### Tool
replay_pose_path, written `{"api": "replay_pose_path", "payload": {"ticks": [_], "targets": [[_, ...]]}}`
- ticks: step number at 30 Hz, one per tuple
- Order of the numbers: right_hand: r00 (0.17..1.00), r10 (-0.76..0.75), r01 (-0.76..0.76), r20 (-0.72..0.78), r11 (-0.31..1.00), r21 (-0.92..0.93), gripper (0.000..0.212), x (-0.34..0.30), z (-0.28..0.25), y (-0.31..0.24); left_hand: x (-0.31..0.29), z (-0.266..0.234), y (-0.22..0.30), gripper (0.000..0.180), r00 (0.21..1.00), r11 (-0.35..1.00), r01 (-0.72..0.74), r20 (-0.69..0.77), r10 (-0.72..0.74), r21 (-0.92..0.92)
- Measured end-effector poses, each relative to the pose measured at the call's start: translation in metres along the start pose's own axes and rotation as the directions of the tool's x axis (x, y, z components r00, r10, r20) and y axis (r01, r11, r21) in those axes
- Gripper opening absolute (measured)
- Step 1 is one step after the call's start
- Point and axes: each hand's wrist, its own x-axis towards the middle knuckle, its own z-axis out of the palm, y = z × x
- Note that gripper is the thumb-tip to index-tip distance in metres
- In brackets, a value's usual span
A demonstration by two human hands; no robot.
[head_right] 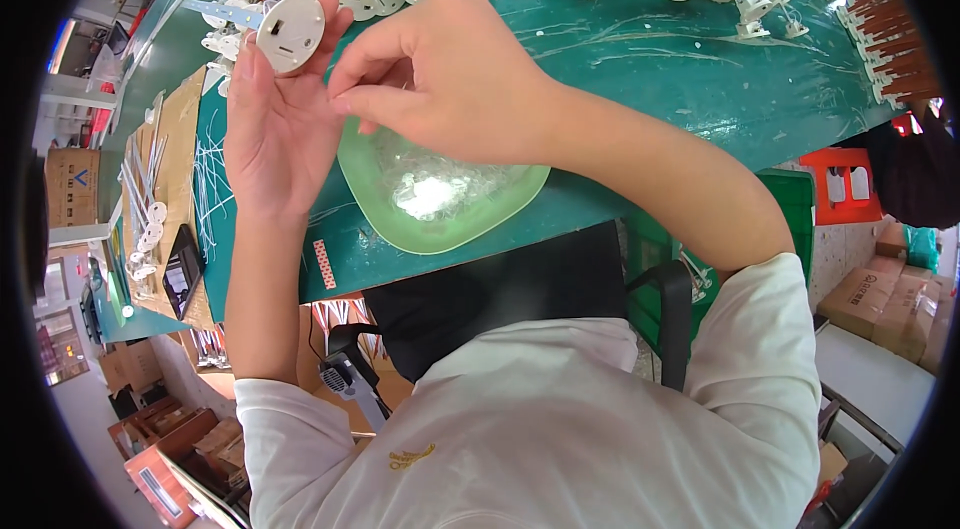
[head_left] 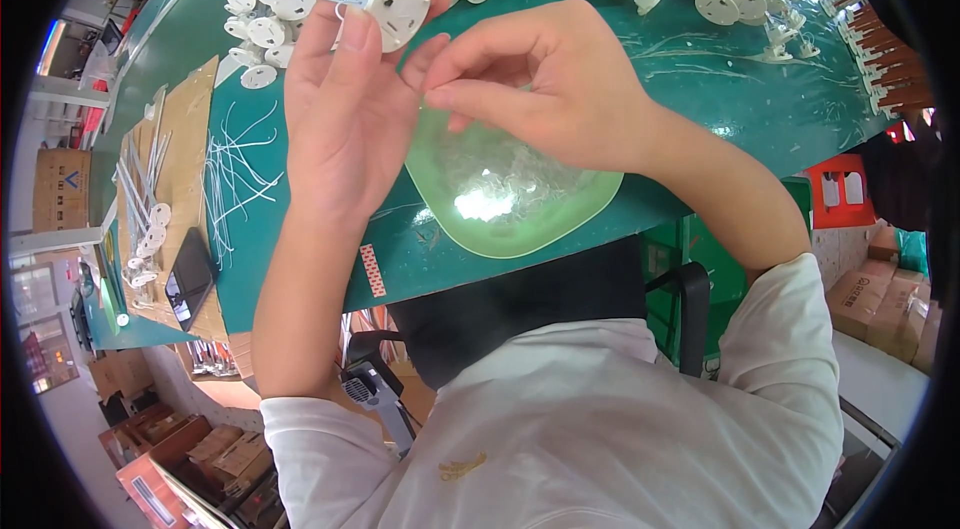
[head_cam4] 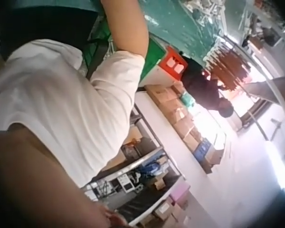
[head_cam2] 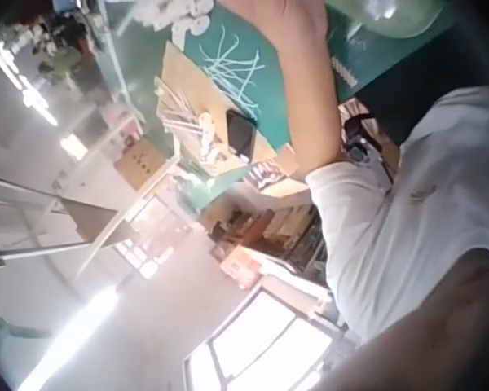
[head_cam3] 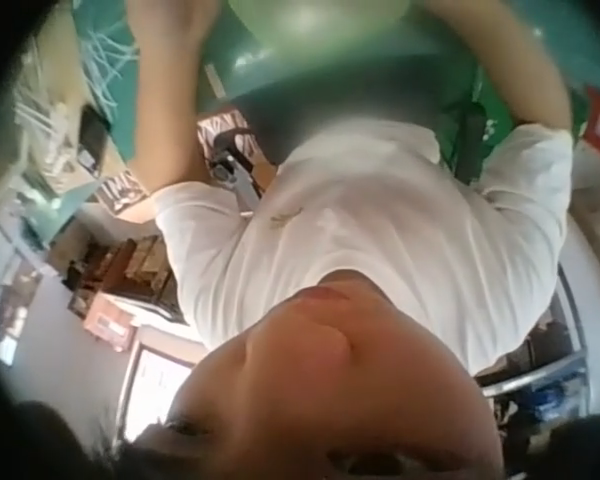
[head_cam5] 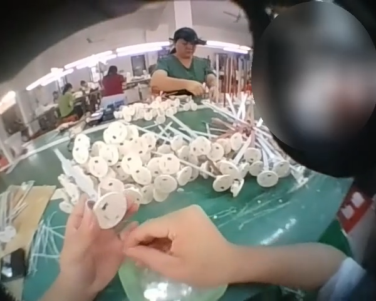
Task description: The worker is assembling LED light strips by attaching circular plastic bases to long LED circuit strips at a workstation.
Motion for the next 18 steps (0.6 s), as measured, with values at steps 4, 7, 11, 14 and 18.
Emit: {"api": "replay_pose_path", "payload": {"ticks": [4,7,11,14,18], "targets": [[0.998,-0.019,0.018,-0.063,1.000,-0.014,0.011,0.000,0.006,0.005,-0.002,-0.010,0.001,0.039,0.990,0.998,-0.015,0.137,0.024,-0.063],[0.969,-0.162,0.152,-0.187,0.986,-0.064,0.011,0.002,0.012,0.015,-0.003,-0.007,0.001,0.042,0.995,0.986,0.006,0.095,0.009,-0.164],[0.797,-0.594,0.470,-0.108,0.724,-0.505,0.013,0.006,0.014,0.020,-0.001,-0.012,0.006,0.044,0.986,0.969,-0.009,0.161,0.050,-0.247],[0.697,-0.712,0.514,-0.080,0.575,-0.636,0.014,0.006,0.010,0.022,0.000,-0.013,0.006,0.045,0.981,0.966,-0.028,0.178,0.076,-0.259],[0.676,-0.725,0.512,-0.132,0.591,-0.623,0.014,0.006,0.006,0.013,-0.004,-0.013,0.005,0.041,0.991,0.984,-0.047,0.113,0.067,-0.170]]}}
